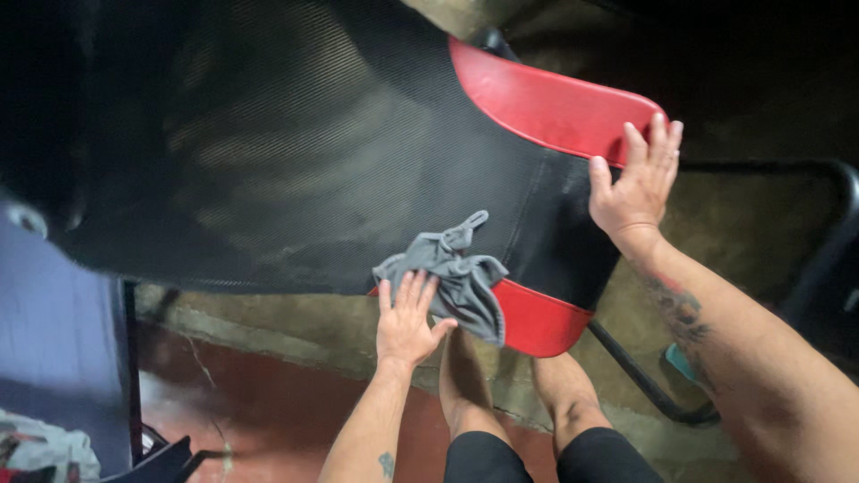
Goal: The person sprays a cleaning solution onto a black and red office chair and wipes the surface with a gray cloth. The person scrubs the foam residue on the seat and backrest, moving the cloth across the mesh and plastic sections to clean the chair.
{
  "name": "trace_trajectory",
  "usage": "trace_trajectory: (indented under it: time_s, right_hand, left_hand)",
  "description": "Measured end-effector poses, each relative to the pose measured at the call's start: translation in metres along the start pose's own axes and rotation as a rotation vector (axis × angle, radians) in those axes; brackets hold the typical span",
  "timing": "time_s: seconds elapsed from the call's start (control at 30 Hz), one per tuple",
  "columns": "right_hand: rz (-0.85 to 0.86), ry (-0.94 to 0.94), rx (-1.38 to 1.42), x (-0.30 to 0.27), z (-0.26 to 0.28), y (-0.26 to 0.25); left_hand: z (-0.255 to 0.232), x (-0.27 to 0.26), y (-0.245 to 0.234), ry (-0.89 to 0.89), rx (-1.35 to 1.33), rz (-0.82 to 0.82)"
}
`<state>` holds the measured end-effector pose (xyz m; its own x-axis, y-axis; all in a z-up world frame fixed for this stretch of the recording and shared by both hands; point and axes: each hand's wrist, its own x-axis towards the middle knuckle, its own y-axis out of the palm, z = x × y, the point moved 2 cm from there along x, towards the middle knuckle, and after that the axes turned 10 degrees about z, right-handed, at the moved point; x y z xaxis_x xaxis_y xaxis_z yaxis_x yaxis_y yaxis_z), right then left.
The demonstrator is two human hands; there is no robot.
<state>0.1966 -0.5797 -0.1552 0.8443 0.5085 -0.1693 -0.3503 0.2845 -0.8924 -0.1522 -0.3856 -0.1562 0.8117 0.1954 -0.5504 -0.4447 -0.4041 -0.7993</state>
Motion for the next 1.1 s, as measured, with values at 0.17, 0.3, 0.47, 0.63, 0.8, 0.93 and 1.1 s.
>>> trace_trajectory:
  time_s: [0.17,0.3,0.47,0.63,0.8,0.93,1.1]
  right_hand:
    - [0.012,-0.024,-0.043,-0.001,0.0,0.002]
    - [0.018,-0.037,-0.063,-0.002,-0.002,0.004]
    - [0.035,-0.029,-0.106,-0.004,-0.004,0.006]
    - [0.041,-0.03,-0.131,-0.006,-0.005,0.007]
    - [0.037,-0.042,-0.152,-0.002,-0.006,0.01]
    - [0.053,-0.017,-0.157,-0.003,-0.003,0.008]
    - [0.062,-0.005,-0.159,-0.003,0.005,0.004]
  left_hand:
    - [-0.041,0.006,-0.001,-0.162,0.173,0.071]
    - [-0.055,0.012,0.008,-0.138,-0.151,-0.157]
    - [-0.013,0.014,0.001,-0.226,-0.25,-0.144]
    - [0.071,0.018,-0.051,-0.472,-0.024,-0.164]
    - [0.104,0.04,-0.089,-0.622,-0.029,-0.443]
    - [0.094,0.053,-0.082,-0.658,0.075,-0.422]
    - [0.068,0.055,-0.064,-0.47,0.016,-0.29]
